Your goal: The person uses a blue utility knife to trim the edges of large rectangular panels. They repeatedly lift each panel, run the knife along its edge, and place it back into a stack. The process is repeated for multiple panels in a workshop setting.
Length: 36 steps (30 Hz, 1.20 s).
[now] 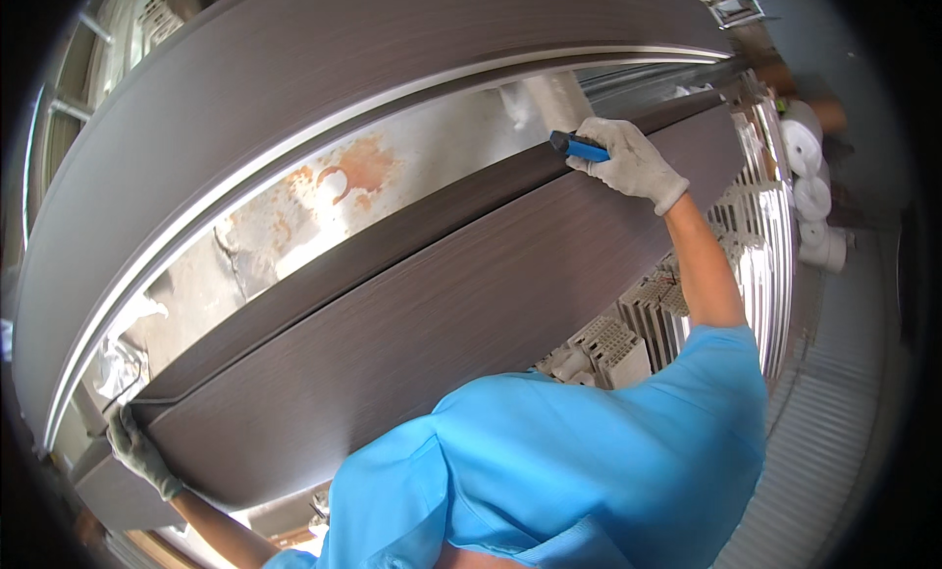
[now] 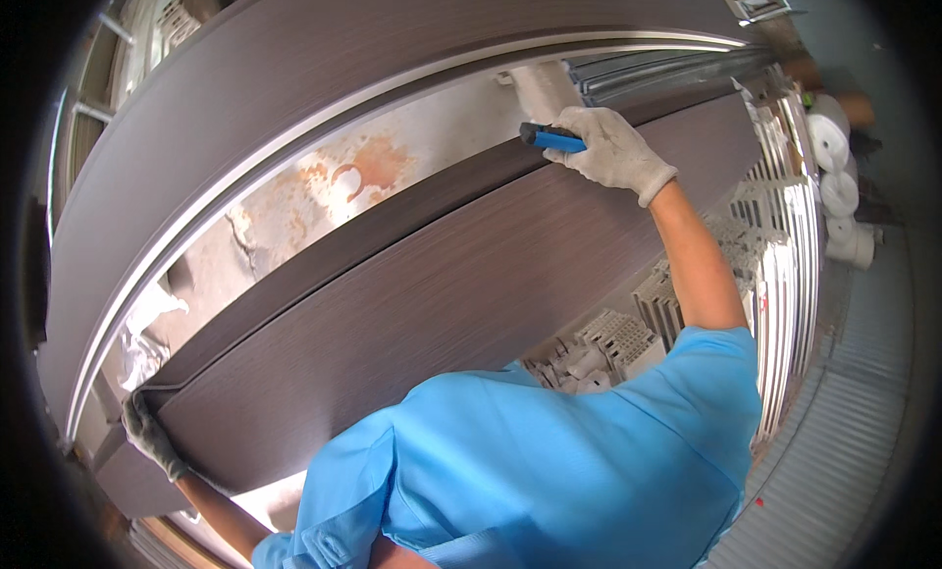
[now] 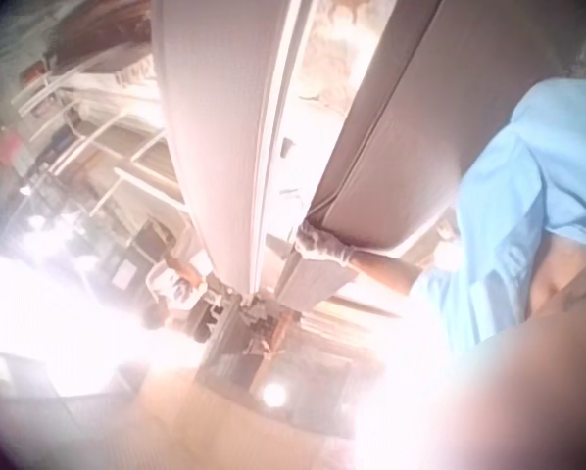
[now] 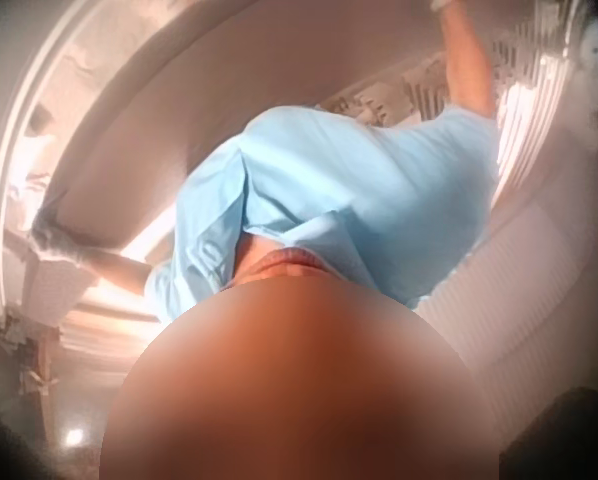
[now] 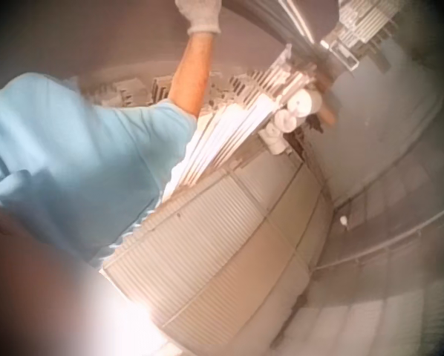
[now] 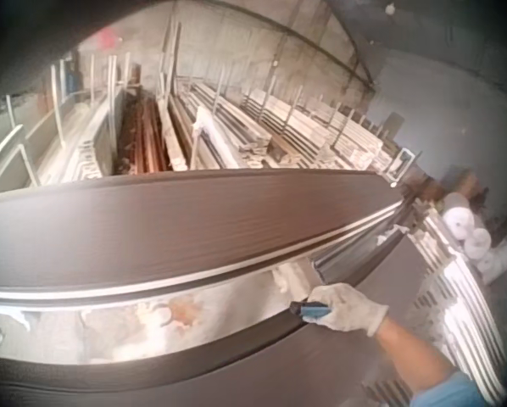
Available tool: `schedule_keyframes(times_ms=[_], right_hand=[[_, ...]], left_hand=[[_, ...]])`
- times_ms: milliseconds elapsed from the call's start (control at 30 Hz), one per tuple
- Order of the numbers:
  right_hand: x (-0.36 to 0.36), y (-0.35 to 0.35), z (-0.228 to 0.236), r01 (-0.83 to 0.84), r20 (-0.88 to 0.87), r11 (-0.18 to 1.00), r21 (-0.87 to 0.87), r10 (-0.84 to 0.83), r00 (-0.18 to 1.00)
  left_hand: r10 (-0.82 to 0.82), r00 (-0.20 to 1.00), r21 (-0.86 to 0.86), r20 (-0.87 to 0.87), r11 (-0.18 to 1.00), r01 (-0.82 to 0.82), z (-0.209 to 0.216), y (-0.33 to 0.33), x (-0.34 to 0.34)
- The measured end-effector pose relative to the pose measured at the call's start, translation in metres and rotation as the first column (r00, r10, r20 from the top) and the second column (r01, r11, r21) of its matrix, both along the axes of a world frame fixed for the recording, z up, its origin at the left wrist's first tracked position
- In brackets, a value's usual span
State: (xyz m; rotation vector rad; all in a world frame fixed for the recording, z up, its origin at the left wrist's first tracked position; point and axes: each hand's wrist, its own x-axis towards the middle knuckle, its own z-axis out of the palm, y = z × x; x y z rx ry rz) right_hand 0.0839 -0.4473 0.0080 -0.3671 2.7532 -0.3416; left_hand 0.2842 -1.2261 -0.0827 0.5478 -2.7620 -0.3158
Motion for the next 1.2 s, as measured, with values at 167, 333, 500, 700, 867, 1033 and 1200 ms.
schedule_keyframes(times_ms=[167,333,500,700,867,1033,1200], right_hand=[[-0.001,-0.034,-0.002,-0.259,0.022,0.952,-0.166,0.266,0.964],[-0.023,-0.002,0.018,-0.001,0.114,0.994,0.106,-0.011,0.993],[-0.014,0.022,0.006,-0.084,0.034,0.996,-0.013,0.085,0.996],[0.002,-0.025,0.007,-0.351,-0.115,0.936,0.023,0.352,0.929],[0.003,-0.123,-0.006,-0.522,-0.163,0.836,-0.168,0.499,0.851],[0.007,-0.242,-0.013,-0.754,-0.279,0.651,-0.083,0.712,0.645],[0.021,-0.402,-0.027,-0.842,-0.305,0.523,-0.135,0.787,0.537]], left_hand=[[-0.013,0.998,0.105,-0.069,0.994,0.021,-0.003,0.000,0.000],[-0.071,0.992,0.030,-0.103,0.997,0.075,-0.006,0.000,0.002],[-0.017,0.999,0.097,-0.049,0.995,0.022,0.001,0.012,-0.003],[0.009,0.994,0.082,-0.108,0.997,0.000,0.013,0.040,-0.004],[-0.019,0.996,-0.176,-0.086,0.984,0.004,0.019,0.053,-0.014],[-0.074,0.988,-0.139,-0.135,0.989,0.055,0.023,0.062,-0.017],[0.038,0.997,-0.058,-0.068,0.997,-0.042,0.025,0.067,-0.020]])
